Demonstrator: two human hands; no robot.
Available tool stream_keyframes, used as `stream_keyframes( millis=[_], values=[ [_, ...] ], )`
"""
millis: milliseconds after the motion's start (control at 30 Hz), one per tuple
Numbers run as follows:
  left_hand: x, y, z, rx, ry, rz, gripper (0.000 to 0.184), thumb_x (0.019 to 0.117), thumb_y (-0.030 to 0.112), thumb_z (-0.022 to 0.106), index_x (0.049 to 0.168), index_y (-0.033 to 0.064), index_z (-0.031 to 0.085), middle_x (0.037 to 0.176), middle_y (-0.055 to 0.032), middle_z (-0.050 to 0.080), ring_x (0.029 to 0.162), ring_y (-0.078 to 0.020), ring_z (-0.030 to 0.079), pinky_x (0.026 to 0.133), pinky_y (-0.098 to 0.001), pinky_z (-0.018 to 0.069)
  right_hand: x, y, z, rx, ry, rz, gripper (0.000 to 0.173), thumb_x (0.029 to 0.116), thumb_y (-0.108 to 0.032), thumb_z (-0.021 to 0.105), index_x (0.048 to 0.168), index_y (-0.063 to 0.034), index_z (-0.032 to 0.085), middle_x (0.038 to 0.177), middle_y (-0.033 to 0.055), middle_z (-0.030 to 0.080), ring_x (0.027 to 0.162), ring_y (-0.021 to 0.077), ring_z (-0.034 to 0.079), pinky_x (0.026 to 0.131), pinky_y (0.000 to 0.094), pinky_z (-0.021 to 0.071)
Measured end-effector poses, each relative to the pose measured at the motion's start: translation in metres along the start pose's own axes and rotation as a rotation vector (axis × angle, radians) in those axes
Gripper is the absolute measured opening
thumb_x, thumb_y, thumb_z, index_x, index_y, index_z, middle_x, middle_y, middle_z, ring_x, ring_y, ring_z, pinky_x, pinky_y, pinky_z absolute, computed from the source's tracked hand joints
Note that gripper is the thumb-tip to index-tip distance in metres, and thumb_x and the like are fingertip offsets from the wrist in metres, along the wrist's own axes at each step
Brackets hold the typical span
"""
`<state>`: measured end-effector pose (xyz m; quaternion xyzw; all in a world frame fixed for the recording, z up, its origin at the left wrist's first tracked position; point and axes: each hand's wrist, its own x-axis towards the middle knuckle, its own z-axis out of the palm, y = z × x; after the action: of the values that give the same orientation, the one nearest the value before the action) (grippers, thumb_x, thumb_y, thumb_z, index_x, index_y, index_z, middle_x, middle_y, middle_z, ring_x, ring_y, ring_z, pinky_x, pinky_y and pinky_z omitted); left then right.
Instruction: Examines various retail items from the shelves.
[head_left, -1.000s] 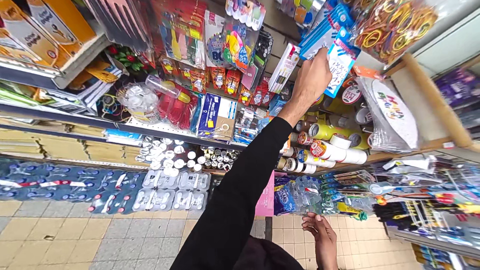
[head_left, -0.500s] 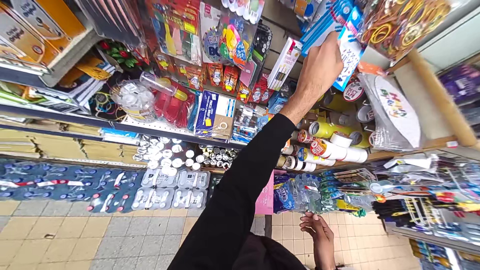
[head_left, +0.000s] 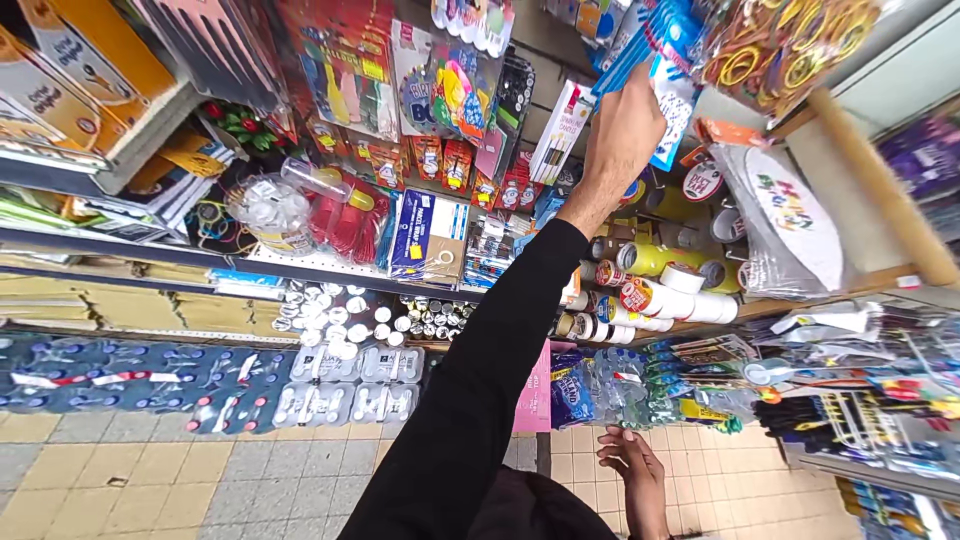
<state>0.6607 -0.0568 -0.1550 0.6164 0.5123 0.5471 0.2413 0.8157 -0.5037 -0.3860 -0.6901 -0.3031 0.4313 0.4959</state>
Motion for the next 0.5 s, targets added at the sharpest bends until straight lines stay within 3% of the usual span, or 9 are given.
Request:
stream_keyframes(
  millis=[233,367,433,500],
  values=[
    [0.028,-0.052,0.009,0.058,-0.041,0.072,0.03,0.1088,0.025,0.041,0.115,0.01,0.066,0.093,-0.0076,0.072,0.089,-0.0243,0.071,0.078,-0.0466,0.0569,-0.001,0.002,0.003,0.028,-0.025,-0.011,0.044,0.1101,-0.027,0.038,0.117,0.0052,0.066,0.101,0.0233,0.073,0.08,0.0298,0.073,0.07,0.0398,0.0627],
    [0.028,-0.085,-0.004,0.01,-0.09,0.138,0.03,0.1059,0.017,0.044,0.124,0.0085,0.067,0.101,-0.0063,0.074,0.093,-0.0181,0.071,0.086,-0.0411,0.0568,-0.001,0.008,0.003,0.038,-0.047,-0.029,0.043,0.1104,-0.026,0.037,0.118,0.005,0.066,0.101,0.0215,0.074,0.079,0.0286,0.073,0.07,0.0399,0.063],
    [0.006,-0.108,-0.02,-0.012,-0.127,0.11,0.032,0.103,0.01,0.044,0.128,0.0062,0.064,0.106,-0.0071,0.073,0.093,-0.0167,0.072,0.086,-0.0392,0.0603,0.0,0.008,0.002,0.05,-0.07,-0.029,0.043,0.11,-0.026,0.037,0.118,0.0043,0.066,0.101,0.0208,0.074,0.079,0.0281,0.073,0.07,0.0393,0.0625],
    [-0.053,-0.127,-0.046,-0.049,-0.173,0.02,0.03,0.1068,0.012,0.043,0.132,0.0045,0.058,0.111,-0.011,0.071,0.092,-0.0211,0.071,0.083,-0.0416,0.0603,0.002,0.008,0.003,0.062,-0.075,-0.036,0.043,0.11,-0.026,0.037,0.117,0.004,0.067,0.098,0.0194,0.074,0.077,0.0269,0.073,0.069,0.0385,0.0626]
  ],
)
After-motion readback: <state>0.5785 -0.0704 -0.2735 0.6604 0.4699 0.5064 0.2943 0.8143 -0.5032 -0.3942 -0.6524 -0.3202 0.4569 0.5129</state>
